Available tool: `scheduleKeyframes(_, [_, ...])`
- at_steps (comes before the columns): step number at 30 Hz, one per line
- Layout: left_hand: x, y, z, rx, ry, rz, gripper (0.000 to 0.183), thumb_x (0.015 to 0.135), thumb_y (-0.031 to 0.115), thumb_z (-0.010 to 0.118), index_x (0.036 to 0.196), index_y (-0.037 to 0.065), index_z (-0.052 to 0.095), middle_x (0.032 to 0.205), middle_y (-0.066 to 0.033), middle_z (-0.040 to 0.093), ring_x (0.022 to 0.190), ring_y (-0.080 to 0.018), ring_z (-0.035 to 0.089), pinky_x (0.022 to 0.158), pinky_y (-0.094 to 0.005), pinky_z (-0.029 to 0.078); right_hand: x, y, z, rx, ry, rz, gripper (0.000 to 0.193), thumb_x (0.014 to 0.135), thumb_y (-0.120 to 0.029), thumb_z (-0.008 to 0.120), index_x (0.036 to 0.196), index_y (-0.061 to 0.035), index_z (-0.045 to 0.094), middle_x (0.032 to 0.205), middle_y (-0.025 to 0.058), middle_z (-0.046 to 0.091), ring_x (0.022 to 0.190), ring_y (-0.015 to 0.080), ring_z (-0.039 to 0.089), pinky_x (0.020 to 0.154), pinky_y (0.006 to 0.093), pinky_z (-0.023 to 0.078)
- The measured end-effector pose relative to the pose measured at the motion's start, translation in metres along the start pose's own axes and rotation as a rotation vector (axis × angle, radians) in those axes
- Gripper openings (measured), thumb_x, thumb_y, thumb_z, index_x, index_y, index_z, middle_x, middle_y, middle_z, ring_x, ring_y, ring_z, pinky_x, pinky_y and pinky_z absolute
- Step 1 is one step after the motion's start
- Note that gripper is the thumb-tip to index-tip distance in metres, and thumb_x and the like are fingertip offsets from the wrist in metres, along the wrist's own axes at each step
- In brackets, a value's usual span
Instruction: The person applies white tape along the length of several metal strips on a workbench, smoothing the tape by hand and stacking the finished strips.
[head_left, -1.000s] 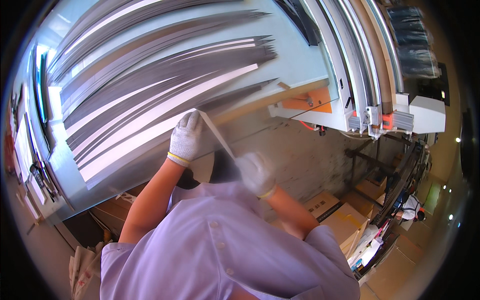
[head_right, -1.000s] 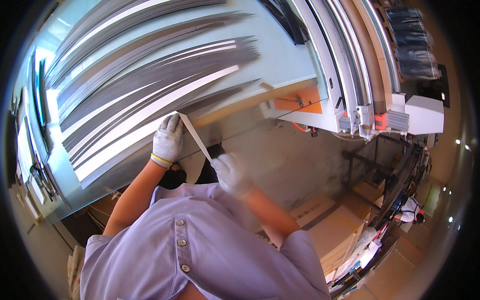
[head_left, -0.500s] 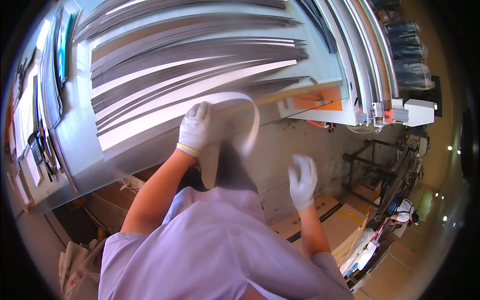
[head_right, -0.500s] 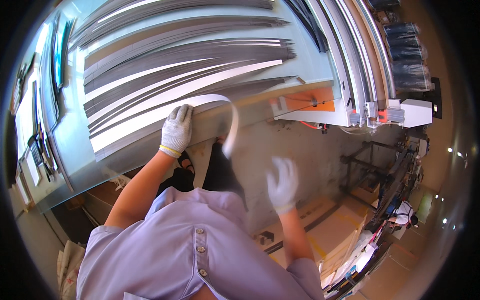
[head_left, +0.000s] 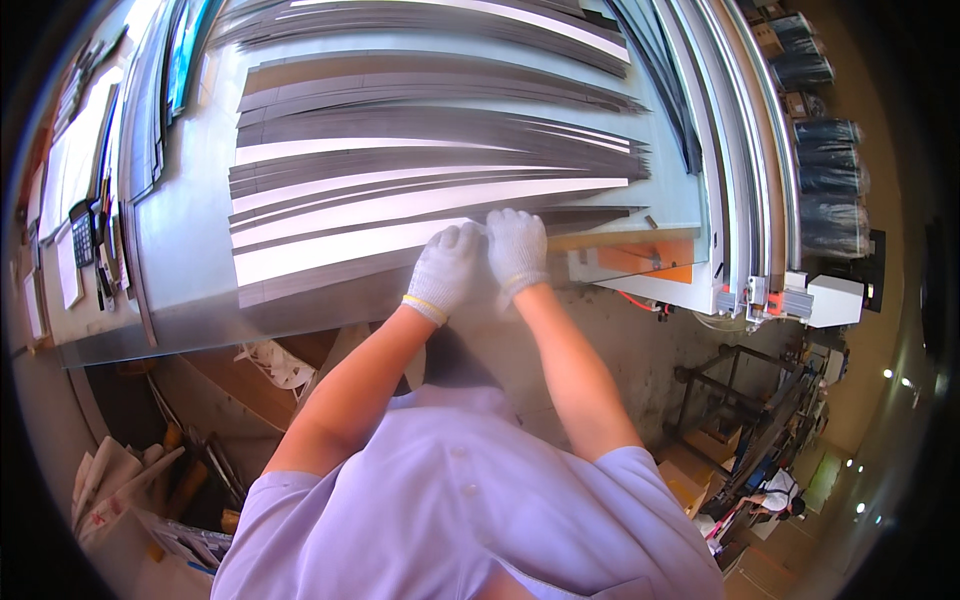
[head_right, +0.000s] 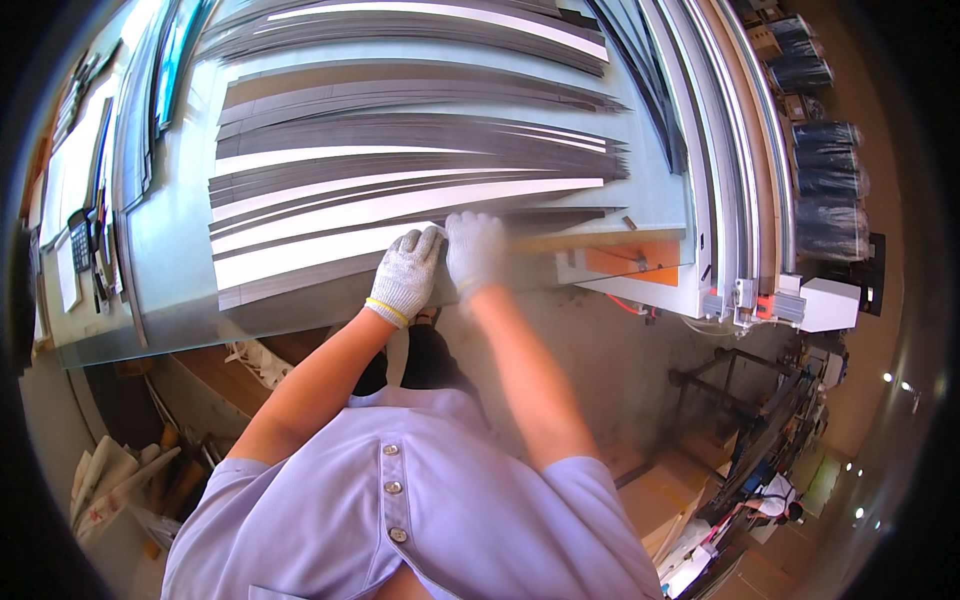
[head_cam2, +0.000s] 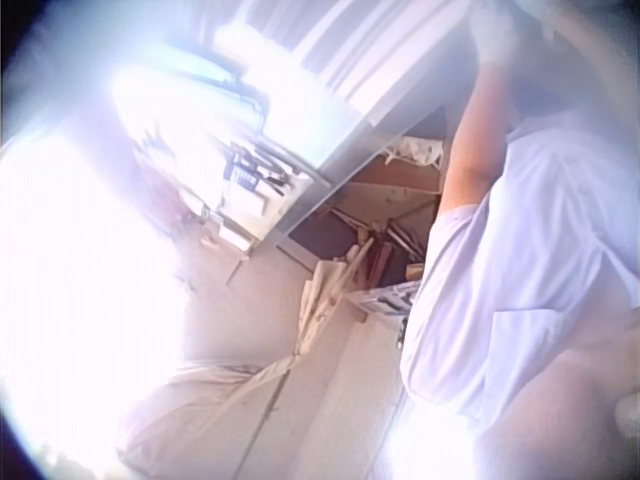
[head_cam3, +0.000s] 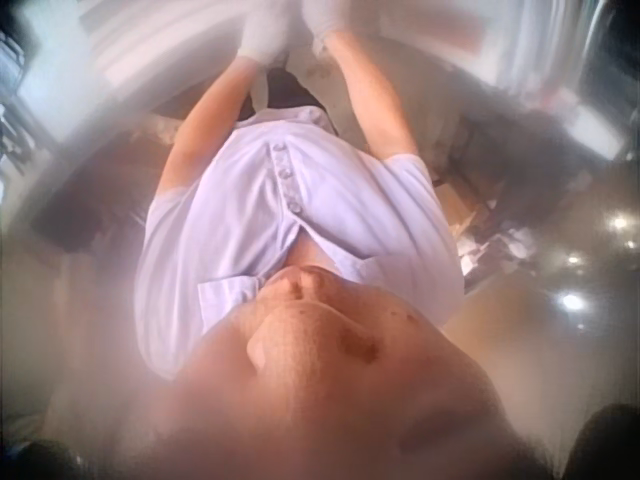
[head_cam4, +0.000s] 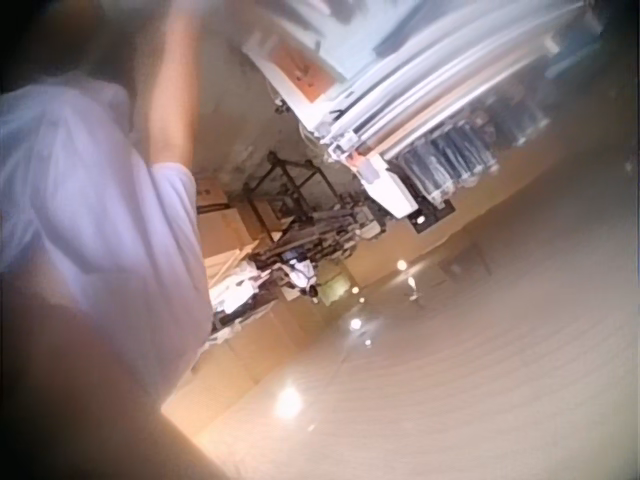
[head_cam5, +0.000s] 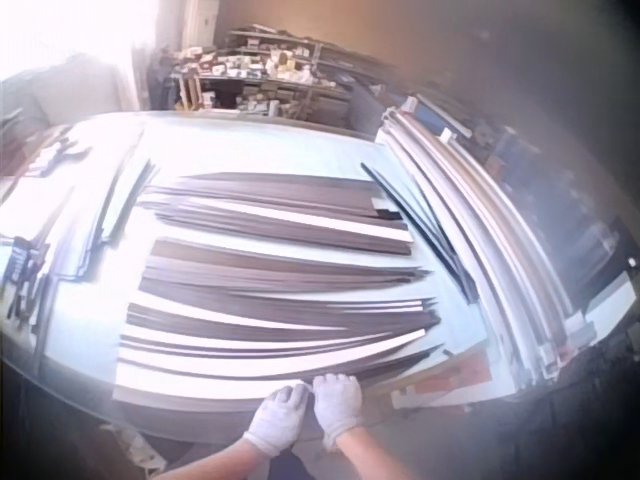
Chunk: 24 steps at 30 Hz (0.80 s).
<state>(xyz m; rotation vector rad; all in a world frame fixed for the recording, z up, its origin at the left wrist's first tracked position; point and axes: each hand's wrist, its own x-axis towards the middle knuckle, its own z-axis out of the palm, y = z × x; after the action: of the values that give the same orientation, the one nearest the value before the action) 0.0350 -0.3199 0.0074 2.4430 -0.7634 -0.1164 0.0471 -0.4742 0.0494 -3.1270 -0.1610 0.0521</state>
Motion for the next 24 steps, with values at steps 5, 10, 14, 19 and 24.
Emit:
scheduleKeyframes(5, [-0.027,-0.030,-0.012,0.053,-0.008,-0.047,0.042,0.088,0.012,0.059,0.126,-0.004,0.062,0.137,-0.0174,0.055,0.127,-0.0367,0.055,0.104,-0.0468,0.050,-0.036,-0.035,-0.046,0.068,0.204,-0.295,0.003,0.081,-0.015,0.059,0.079,-0.0137,0.061,0.078,0.0038,0.058,0.077,0.0237,0.059,0.070,0.0388,0.045])
scheduleKeyframes(10, [-0.073,-0.073,-0.044,0.188,0.115,-0.032,0.038,0.086,0.010,0.065,0.122,-0.003,0.065,0.133,-0.0155,0.057,0.126,-0.0341,0.056,0.101,-0.0442,0.053,-0.073,-0.066,-0.103,0.129,0.191,-0.485,0.005,0.080,-0.017,0.064,0.078,-0.0132,0.064,0.075,0.0026,0.054,0.073,0.0210,0.055,0.067,0.0378,0.042])
scheduleKeyframes(14, [-0.105,-0.098,-0.089,0.234,0.152,-0.072,0.036,0.087,0.009,0.065,0.122,-0.001,0.065,0.129,-0.0154,0.060,0.122,-0.0357,0.059,0.098,-0.0447,0.055,-0.099,-0.086,-0.143,0.212,0.215,-0.650,0.011,0.074,-0.015,0.066,0.083,-0.0098,0.066,0.073,0.0041,0.050,0.068,0.0226,0.052,0.063,0.0383,0.042])
scheduleKeyframes(19, [-0.143,-0.129,-0.118,0.257,0.258,-0.080,0.034,0.086,0.007,0.065,0.119,-0.001,0.065,0.128,-0.0164,0.062,0.119,-0.0365,0.061,0.097,-0.0448,0.054,-0.137,-0.105,-0.182,0.204,0.131,-0.766,0.022,0.067,-0.013,0.068,0.089,-0.0078,0.067,0.076,0.0036,0.055,0.063,0.0199,0.053,0.057,0.0367,0.040])
scheduleKeyframes(24, [-0.167,-0.151,-0.136,0.248,0.352,-0.124,0.030,0.086,0.005,0.068,0.116,0.002,0.067,0.122,-0.0155,0.065,0.112,-0.0366,0.063,0.094,-0.0446,0.055,-0.163,-0.119,-0.205,0.098,0.146,-0.788,0.014,0.067,-0.016,0.066,0.080,-0.0126,0.064,0.082,0.0020,0.059,0.065,0.0159,0.053,0.059,0.0327,0.041])
